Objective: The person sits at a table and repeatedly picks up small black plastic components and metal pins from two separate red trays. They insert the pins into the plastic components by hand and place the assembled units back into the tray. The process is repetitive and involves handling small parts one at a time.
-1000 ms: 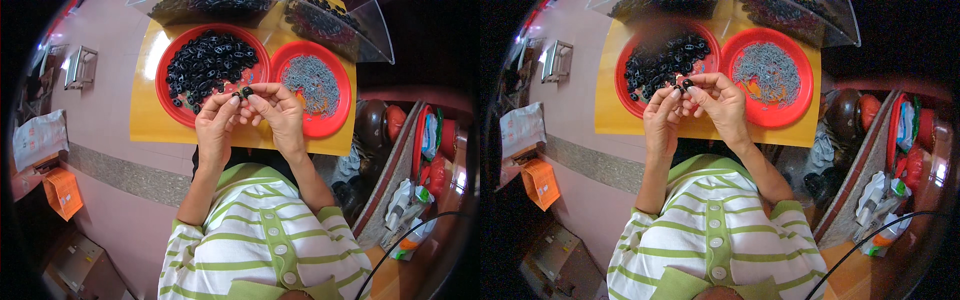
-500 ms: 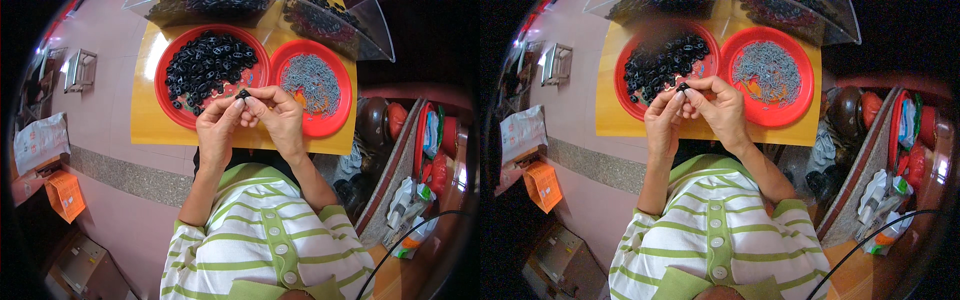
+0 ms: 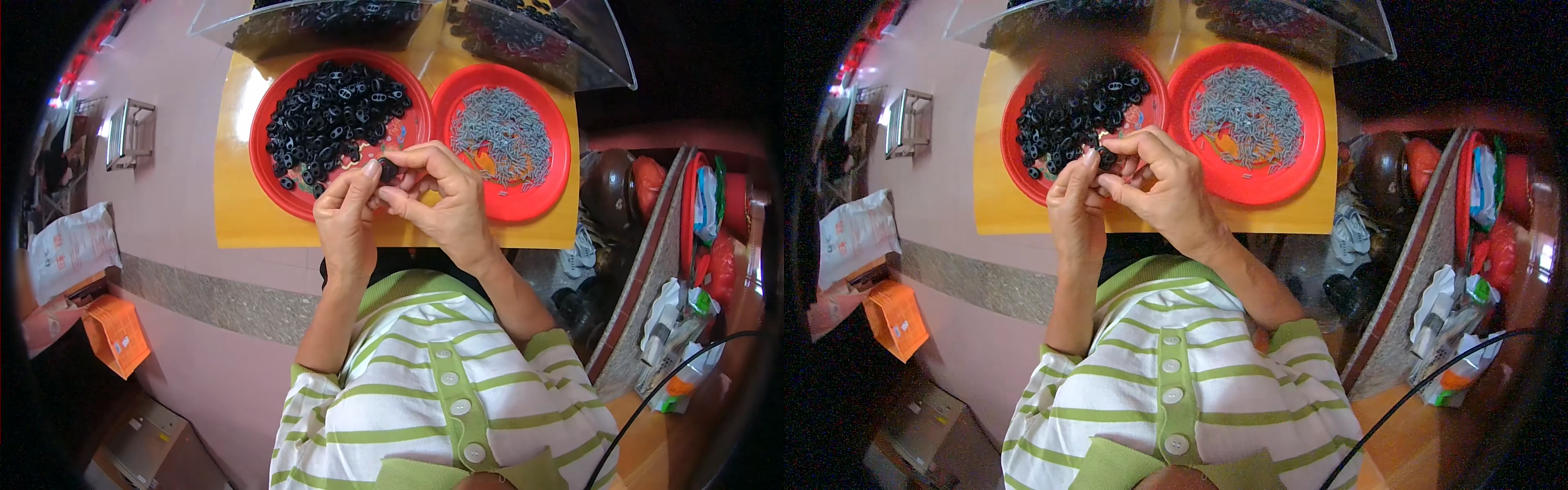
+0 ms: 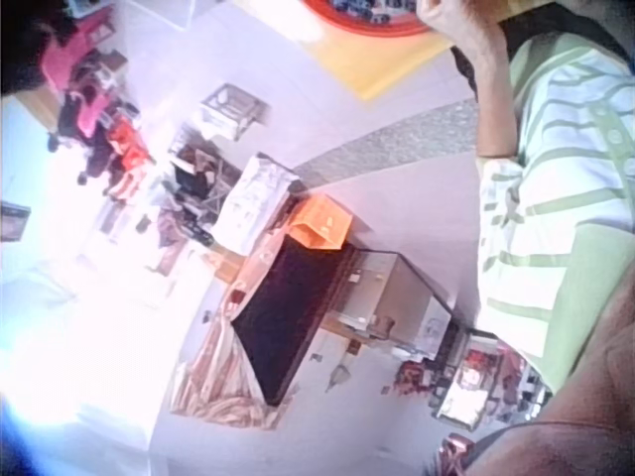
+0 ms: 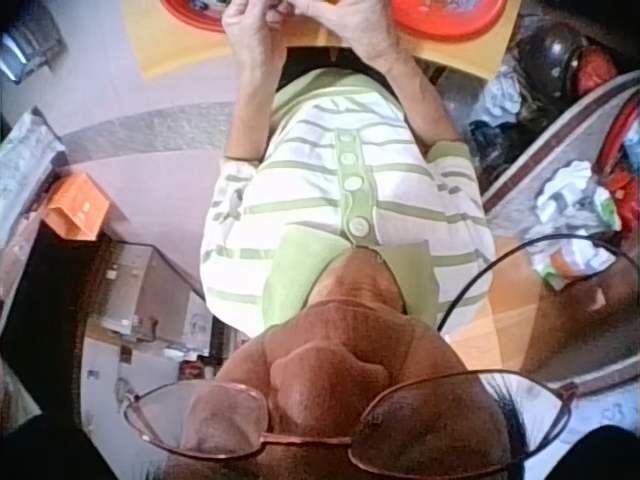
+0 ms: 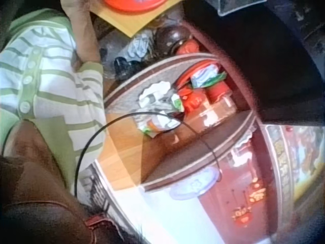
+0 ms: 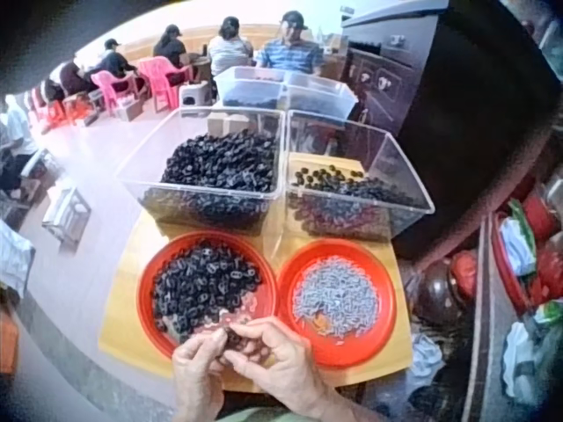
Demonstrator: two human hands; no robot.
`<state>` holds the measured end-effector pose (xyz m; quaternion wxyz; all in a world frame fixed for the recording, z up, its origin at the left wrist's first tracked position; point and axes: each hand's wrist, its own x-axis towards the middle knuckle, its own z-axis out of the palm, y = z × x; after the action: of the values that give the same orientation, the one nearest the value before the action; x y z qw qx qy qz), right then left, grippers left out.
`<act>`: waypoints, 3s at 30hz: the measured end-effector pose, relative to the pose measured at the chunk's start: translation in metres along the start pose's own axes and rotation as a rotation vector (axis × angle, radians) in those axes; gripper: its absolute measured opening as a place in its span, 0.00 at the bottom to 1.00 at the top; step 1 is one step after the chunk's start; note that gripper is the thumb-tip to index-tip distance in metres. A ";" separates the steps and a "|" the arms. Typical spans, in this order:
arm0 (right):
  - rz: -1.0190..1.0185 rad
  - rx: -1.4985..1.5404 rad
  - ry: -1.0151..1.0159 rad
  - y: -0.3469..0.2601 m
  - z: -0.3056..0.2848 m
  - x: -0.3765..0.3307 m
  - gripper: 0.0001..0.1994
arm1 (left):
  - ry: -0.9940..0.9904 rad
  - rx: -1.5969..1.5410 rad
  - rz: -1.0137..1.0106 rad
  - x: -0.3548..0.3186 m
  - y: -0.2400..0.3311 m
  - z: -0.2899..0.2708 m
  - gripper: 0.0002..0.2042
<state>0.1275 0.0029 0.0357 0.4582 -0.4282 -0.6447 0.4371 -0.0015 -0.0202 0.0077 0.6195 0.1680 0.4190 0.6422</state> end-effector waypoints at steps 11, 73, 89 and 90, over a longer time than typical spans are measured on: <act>-0.050 -0.111 -0.009 0.005 -0.009 0.002 0.13 | -0.083 0.041 0.060 -0.003 -0.005 0.006 0.04; 0.089 -0.675 -0.041 0.046 -0.108 -0.020 0.06 | -0.359 1.303 0.369 0.022 0.019 -0.017 0.07; 0.086 -0.625 -0.012 0.051 -0.083 -0.007 0.07 | -0.291 0.817 0.334 -0.018 -0.010 -0.001 0.13; 0.087 -0.612 -0.011 0.051 -0.084 -0.006 0.07 | -0.317 0.849 0.365 -0.018 -0.009 0.000 0.12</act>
<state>0.2171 0.0245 0.0026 0.2853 -0.5711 -0.7300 0.2441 0.0077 -0.0377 0.0070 0.4297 0.5721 0.5083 0.4792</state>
